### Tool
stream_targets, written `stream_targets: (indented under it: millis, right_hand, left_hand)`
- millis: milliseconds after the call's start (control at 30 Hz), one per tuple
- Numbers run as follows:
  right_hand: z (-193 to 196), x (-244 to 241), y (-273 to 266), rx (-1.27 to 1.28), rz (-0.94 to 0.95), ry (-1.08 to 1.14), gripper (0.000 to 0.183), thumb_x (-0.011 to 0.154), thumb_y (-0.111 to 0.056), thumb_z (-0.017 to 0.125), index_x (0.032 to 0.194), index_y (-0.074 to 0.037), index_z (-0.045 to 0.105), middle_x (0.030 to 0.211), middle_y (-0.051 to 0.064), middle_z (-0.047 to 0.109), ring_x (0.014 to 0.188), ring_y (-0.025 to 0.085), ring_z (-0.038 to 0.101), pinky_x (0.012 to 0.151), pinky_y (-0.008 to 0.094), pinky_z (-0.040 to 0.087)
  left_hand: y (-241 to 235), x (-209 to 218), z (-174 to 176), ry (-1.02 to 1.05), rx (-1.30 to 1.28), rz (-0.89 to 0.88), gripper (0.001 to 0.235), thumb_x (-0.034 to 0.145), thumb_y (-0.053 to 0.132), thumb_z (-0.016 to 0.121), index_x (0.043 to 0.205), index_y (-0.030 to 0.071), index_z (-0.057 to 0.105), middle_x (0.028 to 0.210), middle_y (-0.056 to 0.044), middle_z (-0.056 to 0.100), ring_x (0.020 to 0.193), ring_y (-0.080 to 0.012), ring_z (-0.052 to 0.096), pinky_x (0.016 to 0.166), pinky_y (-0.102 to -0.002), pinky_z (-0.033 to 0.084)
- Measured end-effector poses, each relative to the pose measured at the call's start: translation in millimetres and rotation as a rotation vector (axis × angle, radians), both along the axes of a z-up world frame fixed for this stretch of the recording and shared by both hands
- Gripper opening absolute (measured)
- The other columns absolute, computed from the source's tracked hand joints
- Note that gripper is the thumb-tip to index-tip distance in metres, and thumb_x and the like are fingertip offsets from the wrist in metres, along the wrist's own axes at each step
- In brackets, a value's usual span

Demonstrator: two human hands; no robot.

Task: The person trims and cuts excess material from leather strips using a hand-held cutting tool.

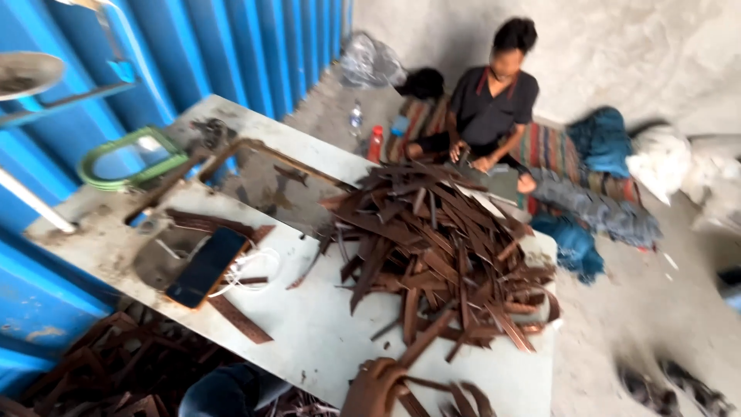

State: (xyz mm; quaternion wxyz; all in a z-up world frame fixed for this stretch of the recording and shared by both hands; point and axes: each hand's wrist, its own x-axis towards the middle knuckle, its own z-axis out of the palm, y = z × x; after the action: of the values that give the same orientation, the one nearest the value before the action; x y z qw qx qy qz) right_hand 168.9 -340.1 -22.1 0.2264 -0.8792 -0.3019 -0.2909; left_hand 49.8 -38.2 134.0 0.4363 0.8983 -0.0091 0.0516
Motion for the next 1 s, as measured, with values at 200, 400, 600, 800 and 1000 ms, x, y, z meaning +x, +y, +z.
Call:
stream_targets:
  millis: [200,400,600,800,1000]
  right_hand:
    - [196,-43,73,-0.061,-0.127,0.569,0.023,0.077,-0.025,0.088,0.095,-0.015,0.077,0.097,0.006,0.075,0.082,0.024,0.074,0.068,0.038,0.060]
    - [144,-59,77,0.443,0.208,1.099,0.006,0.081,-0.004,0.077,0.086,-0.006,0.080,0.083,0.006,0.084,0.072,0.009,0.076,0.063,0.025,0.058]
    - [198,-103,117,0.449,0.079,0.797,0.020,0.077,-0.005,0.084,0.096,-0.007,0.079,0.095,0.008,0.079,0.089,0.018,0.080,0.076,0.030,0.062]
    - [184,-99,103,0.196,-0.150,0.862,0.023,0.080,-0.016,0.082,0.102,-0.011,0.081,0.094,0.005,0.080,0.084,0.017,0.081,0.072,0.030,0.062]
    - [245,-99,103,0.239,-0.148,1.315,0.032,0.087,-0.030,0.077,0.113,-0.010,0.075,0.082,0.013,0.079,0.080,0.020,0.075,0.077,0.030,0.055]
  left_hand:
    - [5,-12,5,0.105,-0.136,0.031,0.037,0.102,0.037,0.060,0.125,0.008,0.064,0.132,-0.012,0.057,0.116,-0.0352,0.062,0.099,-0.051,0.050]
    - [-20,-11,23,0.040,0.089,0.112,0.037,0.089,0.033,0.073,0.112,0.005,0.065,0.123,-0.013,0.060,0.103,-0.0353,0.069,0.088,-0.046,0.058]
    - [-14,-9,53,0.046,-0.057,0.386,0.019,0.091,0.028,0.072,0.097,0.010,0.075,0.110,-0.006,0.075,0.081,-0.0311,0.076,0.073,-0.042,0.061]
    - [-7,-15,72,0.258,-0.136,0.358,0.022,0.095,0.031,0.065,0.097,0.011,0.075,0.125,-0.001,0.070,0.074,-0.0265,0.077,0.070,-0.041,0.062]
    - [-15,-15,54,0.119,0.047,0.258,0.019,0.097,0.024,0.063,0.098,0.007,0.071,0.124,-0.006,0.064,0.083,-0.0300,0.074,0.073,-0.044,0.060]
